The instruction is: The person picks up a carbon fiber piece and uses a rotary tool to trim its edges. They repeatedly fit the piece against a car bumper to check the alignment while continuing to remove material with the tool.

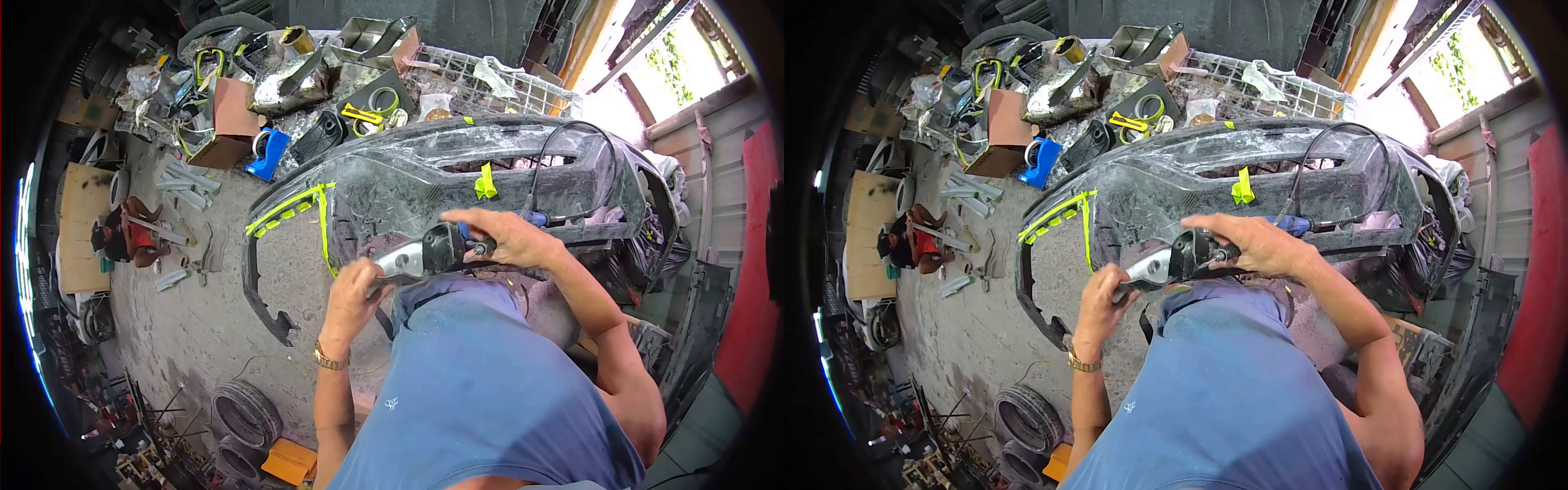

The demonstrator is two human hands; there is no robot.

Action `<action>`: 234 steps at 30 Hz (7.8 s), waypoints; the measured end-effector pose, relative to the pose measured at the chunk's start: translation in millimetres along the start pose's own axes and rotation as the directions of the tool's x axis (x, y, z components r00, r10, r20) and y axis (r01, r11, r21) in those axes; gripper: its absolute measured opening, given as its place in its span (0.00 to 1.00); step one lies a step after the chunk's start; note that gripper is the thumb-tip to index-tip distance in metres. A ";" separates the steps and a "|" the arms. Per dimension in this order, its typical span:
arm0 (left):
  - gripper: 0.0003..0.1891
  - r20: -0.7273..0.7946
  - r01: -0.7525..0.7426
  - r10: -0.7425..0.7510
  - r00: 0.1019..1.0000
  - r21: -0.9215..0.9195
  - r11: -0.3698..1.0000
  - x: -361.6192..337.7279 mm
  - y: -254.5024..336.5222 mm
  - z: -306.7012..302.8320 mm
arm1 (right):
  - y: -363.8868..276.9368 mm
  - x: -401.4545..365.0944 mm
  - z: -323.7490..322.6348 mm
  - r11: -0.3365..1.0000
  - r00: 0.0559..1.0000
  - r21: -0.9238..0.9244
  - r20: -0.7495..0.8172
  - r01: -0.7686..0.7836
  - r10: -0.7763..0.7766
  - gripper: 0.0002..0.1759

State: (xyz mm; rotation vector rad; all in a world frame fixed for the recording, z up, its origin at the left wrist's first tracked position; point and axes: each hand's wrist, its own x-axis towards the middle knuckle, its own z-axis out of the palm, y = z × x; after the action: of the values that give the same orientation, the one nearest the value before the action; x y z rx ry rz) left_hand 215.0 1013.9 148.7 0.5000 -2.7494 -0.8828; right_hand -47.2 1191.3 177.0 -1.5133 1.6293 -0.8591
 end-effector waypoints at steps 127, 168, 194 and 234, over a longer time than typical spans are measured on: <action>0.26 0.066 0.491 -0.487 0.871 -0.146 0.859 -41.6 -1.6 72.2 | 48.0 -17.6 96.2 0.880 0.928 -0.300 -0.183 -0.367 0.325 0.18; 0.29 0.072 0.520 -0.518 0.852 -0.215 0.827 -40.4 -3.4 73.4 | 26.2 -13.6 108.8 0.859 0.922 -0.337 -0.157 -0.386 0.353 0.17; 0.26 0.088 0.576 -0.569 0.817 -0.152 0.803 -34.3 8.8 67.4 | 21.5 -10.3 110.0 0.887 0.938 -0.324 -0.220 -0.330 0.269 0.16; 0.26 -0.011 0.417 -0.419 0.908 -0.068 0.906 -34.8 14.7 71.0 | 19.7 -17.4 102.6 0.846 0.916 -0.351 -0.113 -0.400 0.386 0.16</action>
State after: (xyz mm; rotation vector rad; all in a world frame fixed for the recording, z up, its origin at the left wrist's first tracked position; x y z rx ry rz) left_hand 222.1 1075.5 97.4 1.1101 -2.6204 -1.0399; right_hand 32.1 1211.3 109.9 -1.3248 2.1227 -0.3675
